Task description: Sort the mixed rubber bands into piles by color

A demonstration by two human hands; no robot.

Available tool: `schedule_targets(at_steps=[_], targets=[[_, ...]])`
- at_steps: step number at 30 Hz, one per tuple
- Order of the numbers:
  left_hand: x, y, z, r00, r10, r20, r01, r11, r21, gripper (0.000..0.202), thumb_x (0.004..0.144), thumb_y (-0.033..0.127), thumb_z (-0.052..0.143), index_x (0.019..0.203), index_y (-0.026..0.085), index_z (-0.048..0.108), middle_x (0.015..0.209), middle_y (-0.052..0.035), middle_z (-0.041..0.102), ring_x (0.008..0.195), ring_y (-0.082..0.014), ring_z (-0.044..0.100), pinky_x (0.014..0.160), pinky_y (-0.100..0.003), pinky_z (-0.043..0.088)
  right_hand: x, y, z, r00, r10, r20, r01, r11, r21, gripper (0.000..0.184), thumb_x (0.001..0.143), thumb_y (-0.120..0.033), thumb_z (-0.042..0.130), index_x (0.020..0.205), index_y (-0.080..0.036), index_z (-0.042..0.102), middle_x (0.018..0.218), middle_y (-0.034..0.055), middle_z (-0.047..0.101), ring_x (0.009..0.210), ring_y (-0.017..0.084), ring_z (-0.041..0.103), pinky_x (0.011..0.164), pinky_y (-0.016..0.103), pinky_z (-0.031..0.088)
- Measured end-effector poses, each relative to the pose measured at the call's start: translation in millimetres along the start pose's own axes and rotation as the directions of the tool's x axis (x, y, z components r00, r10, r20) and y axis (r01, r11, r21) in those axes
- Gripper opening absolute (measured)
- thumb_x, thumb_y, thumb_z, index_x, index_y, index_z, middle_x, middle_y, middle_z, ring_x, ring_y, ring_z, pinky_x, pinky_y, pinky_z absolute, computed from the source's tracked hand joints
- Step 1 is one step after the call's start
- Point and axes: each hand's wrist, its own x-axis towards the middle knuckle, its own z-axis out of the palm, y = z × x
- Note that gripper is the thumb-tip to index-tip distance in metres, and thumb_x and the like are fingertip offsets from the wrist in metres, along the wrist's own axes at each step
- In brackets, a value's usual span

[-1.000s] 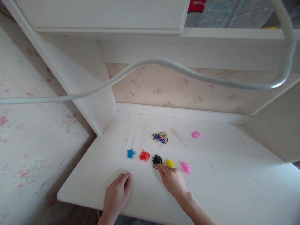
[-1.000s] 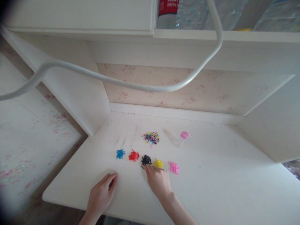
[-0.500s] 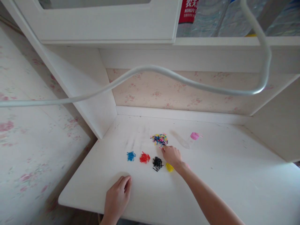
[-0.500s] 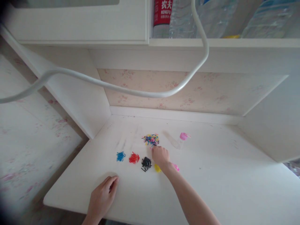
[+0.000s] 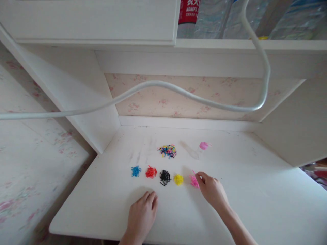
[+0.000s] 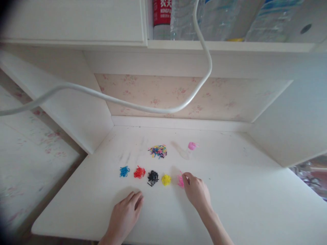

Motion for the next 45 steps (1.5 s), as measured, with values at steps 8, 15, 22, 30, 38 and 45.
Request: schedule_targets(at_steps=[8,15,22,30,38,45], targets=[[35,31,5.8,0.995,-0.049,0.091,0.05,0.999,-0.003,0.029,0.091,0.024,0.038,0.105,0.027,0.064,0.095,-0.0002,0.07,0.078,-0.0126,0.067,0.065,-0.022,0.047,-15,24,16,0.999,0.051,0.006,-0.051,0.999,0.016,0.033,0.09,-0.04,0.035,0.095,-0.03,0.066,0.075,0.0001,0.072,0.071,0.017,0.066,0.057,0.022,0.035],[37,35,7.4,0.989,-0.058,0.133,0.055,0.998,0.027,0.032,0.091,0.024,0.038,0.114,0.027,0.06,0.1,-0.0006,0.07,0.081,-0.0139,0.067,0.064,-0.023,0.048,-14,20,18,0.998,0.05,0.027,-0.05,0.999,-0.011,0.035,0.09,-0.042,0.033,0.096,-0.032,0.066,0.078,0.0004,0.072,0.071,0.017,0.066,0.056,0.023,0.035],[36,29,-5.7,0.989,-0.058,0.135,0.058,0.998,0.001,0.026,0.091,0.024,0.038,0.094,0.027,0.064,0.084,0.0015,0.068,0.073,-0.0122,0.065,0.059,-0.021,0.042,-30,29,19,0.992,0.113,-0.057,-0.103,0.982,0.156,0.038,0.087,-0.051,0.036,0.098,-0.03,0.066,0.067,-0.002,0.067,0.063,0.015,0.063,0.059,0.022,0.038],[97,-6,-28.8,0.976,-0.096,0.196,0.111,0.992,-0.067,0.026,0.091,0.029,0.04,0.084,0.025,0.064,0.087,0.0018,0.067,0.077,-0.0096,0.062,0.069,-0.019,0.041,-70,46,50,0.969,0.248,-0.013,-0.228,0.91,0.345,0.046,0.082,-0.062,0.038,0.095,-0.029,0.068,0.07,-0.0018,0.069,0.064,0.014,0.064,0.059,0.019,0.043],[183,-25,5.9,0.965,-0.161,0.205,0.162,0.987,0.014,0.025,0.088,0.03,0.044,0.103,0.024,0.064,0.109,-0.0041,0.063,0.092,-0.015,0.062,0.078,-0.024,0.043,-62,39,47,0.974,0.223,0.034,-0.222,0.926,0.306,0.042,0.085,-0.057,0.035,0.098,-0.033,0.067,0.071,-0.0033,0.07,0.068,0.015,0.066,0.06,0.02,0.042],[204,-21,20.9,0.963,-0.152,0.223,0.149,0.988,0.029,0.026,0.091,0.031,0.041,0.101,0.024,0.064,0.106,-0.0051,0.063,0.094,-0.0156,0.061,0.08,-0.025,0.043,-61,36,46,0.977,0.213,0.017,-0.208,0.928,0.309,0.041,0.087,-0.055,0.033,0.097,-0.033,0.067,0.074,-0.0035,0.071,0.067,0.014,0.065,0.06,0.02,0.041]])
